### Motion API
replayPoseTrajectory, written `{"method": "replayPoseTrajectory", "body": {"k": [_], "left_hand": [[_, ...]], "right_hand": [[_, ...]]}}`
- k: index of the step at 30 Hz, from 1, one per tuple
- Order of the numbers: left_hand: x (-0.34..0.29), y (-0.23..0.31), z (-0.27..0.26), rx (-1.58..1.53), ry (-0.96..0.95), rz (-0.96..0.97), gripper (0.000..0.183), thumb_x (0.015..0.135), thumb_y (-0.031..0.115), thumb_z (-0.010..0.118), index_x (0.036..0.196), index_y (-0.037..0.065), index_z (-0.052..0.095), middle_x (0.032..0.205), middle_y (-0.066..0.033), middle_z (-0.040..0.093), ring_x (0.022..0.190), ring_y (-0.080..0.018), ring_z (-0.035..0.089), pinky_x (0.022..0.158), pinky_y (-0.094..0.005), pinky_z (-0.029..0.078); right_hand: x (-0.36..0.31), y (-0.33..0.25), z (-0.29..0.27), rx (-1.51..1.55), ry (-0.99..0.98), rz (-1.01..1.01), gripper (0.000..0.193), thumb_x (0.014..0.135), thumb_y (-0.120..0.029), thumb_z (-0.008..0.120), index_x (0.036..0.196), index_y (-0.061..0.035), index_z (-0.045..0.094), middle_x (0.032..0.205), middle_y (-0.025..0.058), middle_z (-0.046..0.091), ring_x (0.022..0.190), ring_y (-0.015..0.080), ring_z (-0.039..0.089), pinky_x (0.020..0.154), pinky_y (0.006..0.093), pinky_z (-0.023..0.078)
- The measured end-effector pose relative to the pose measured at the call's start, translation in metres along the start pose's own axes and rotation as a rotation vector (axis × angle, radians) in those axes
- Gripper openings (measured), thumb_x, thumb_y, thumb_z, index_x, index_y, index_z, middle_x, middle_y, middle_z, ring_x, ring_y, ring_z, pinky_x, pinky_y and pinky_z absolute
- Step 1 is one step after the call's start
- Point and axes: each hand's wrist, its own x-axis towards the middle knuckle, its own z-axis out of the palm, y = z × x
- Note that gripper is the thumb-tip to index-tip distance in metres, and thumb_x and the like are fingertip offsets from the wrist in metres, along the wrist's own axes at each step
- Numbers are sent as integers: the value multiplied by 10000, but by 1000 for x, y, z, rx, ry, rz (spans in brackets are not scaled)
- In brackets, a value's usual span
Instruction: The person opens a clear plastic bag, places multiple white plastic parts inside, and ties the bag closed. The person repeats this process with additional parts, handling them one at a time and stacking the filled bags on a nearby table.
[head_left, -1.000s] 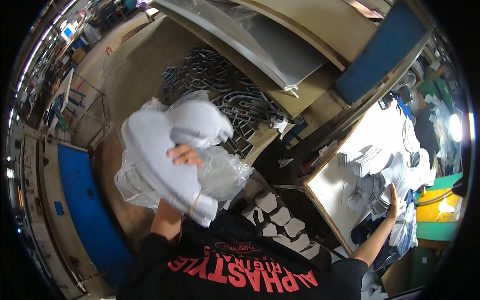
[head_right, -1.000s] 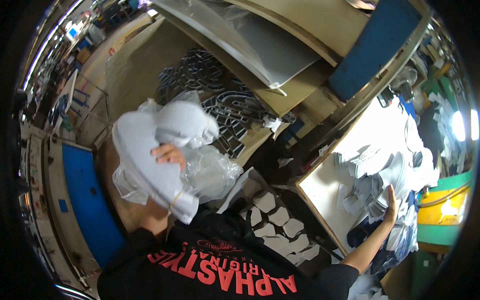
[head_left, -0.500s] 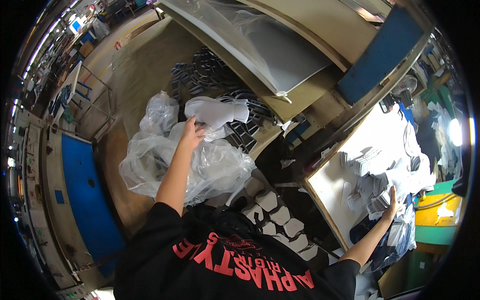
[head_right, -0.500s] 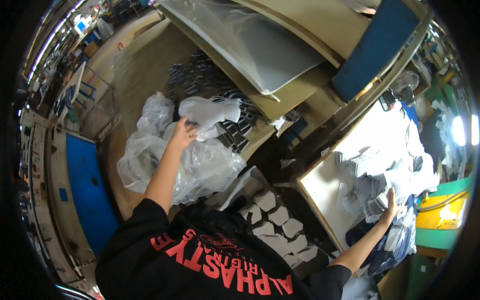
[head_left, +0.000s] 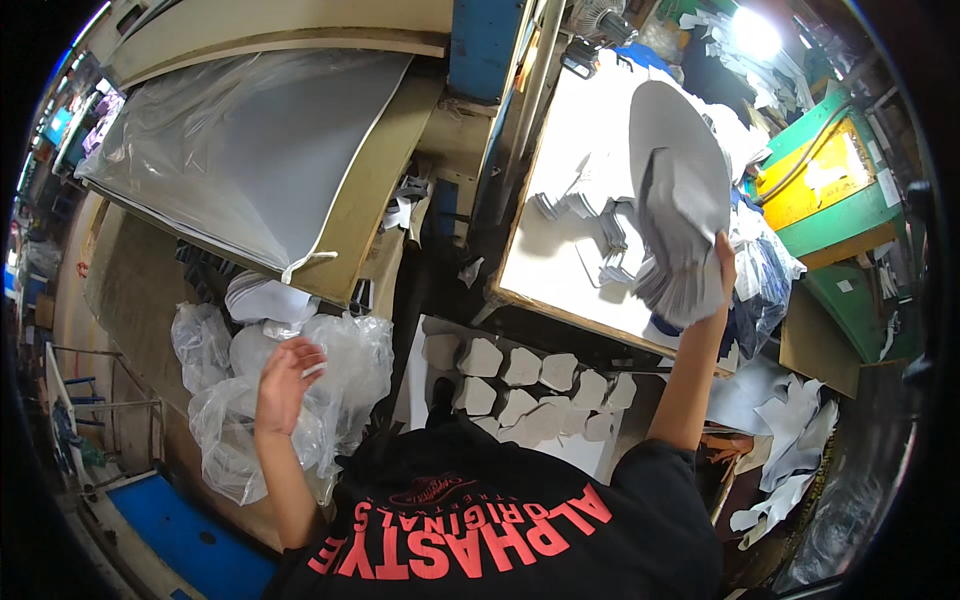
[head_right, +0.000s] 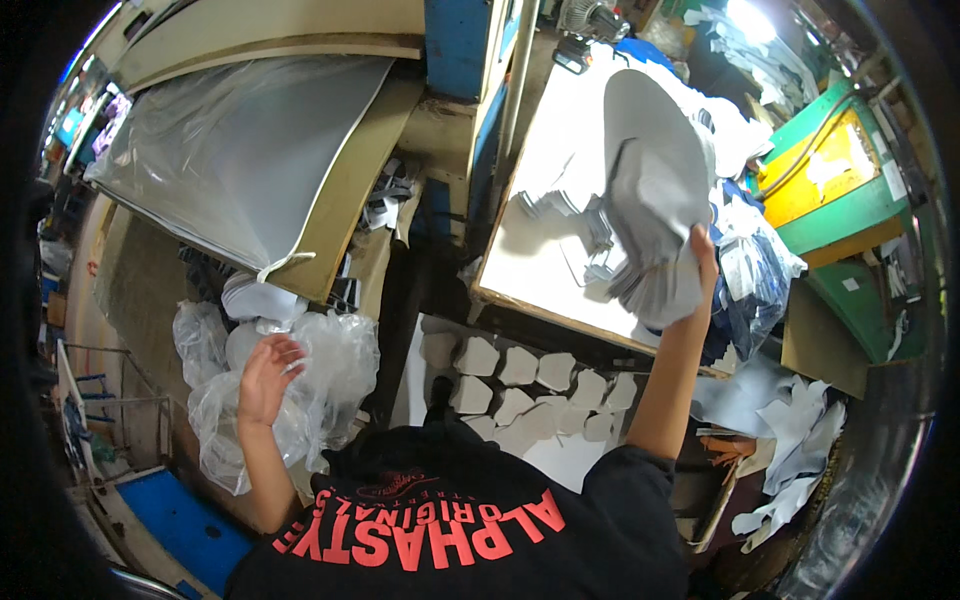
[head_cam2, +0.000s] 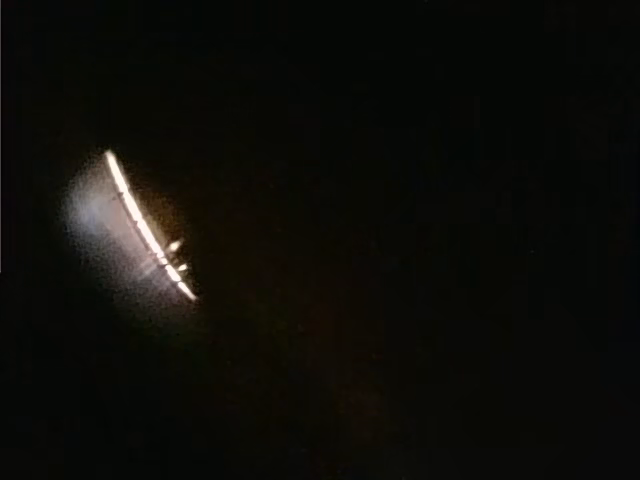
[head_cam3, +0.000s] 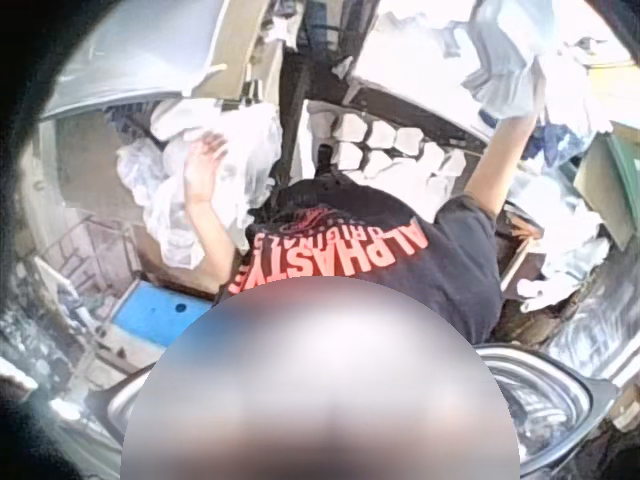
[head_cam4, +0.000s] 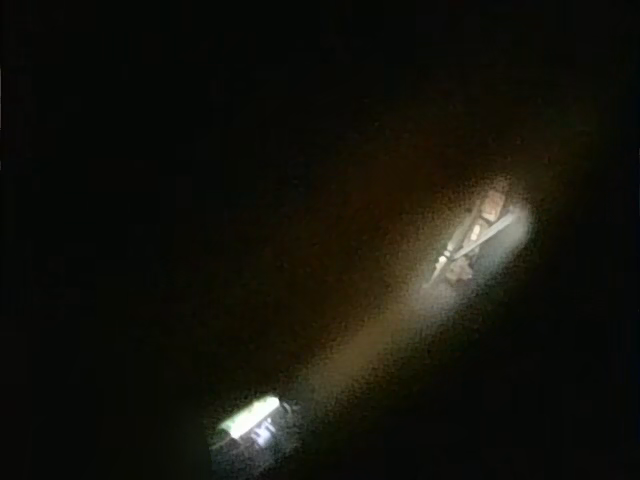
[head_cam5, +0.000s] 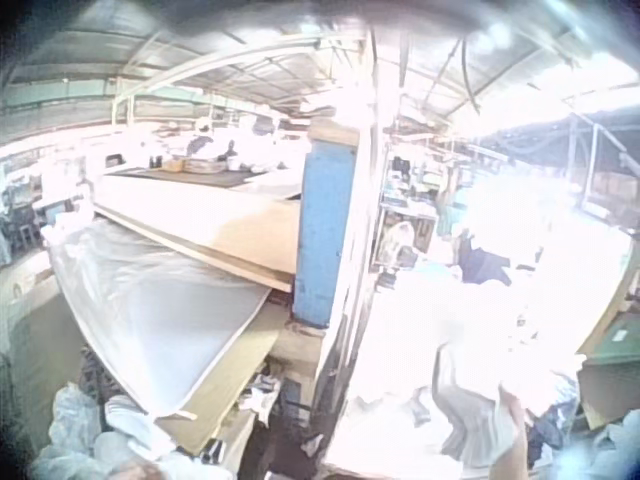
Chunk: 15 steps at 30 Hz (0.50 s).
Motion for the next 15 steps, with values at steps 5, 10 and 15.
{"method": "replayPoseTrajectory", "body": {"k": [5, 10, 15], "left_hand": [[-16, 35, 115, 85, -279, 219, 1044, 913, 680, 673, 1673, 103, 251, 1588, -219, 476, 1436, -371, 499, 1171, -564, 424], [-73, 27, 139, -139, -142, 335, 1515, 622, 712, 925, 1665, 25, 69, 1604, -152, 364, 1463, -298, 420, 1197, -454, 363], [-128, -2, 72, -479, 117, 323, 1350, 644, 534, 986, 1611, -14, 220, 1539, -136, 442, 1424, -264, 445, 1186, -422, 365]], "right_hand": [[-95, 39, 159, -65, -412, -114, 1084, 745, -267, 825, 1619, -7, 240, 1451, 247, 516, 1254, 355, 609, 1009, 464, 541], [-190, 112, 275, -801, -870, -330, 1407, 531, -236, 983, 1649, -56, 148, 1471, 267, 487, 1335, 391, 546, 1089, 507, 455], [-228, 181, 343, -882, -1086, -249, 1603, 490, -294, 1040, 1641, 52, -20, 1535, 301, 421, 1450, 404, 440, 1236, 477, 309]]}}
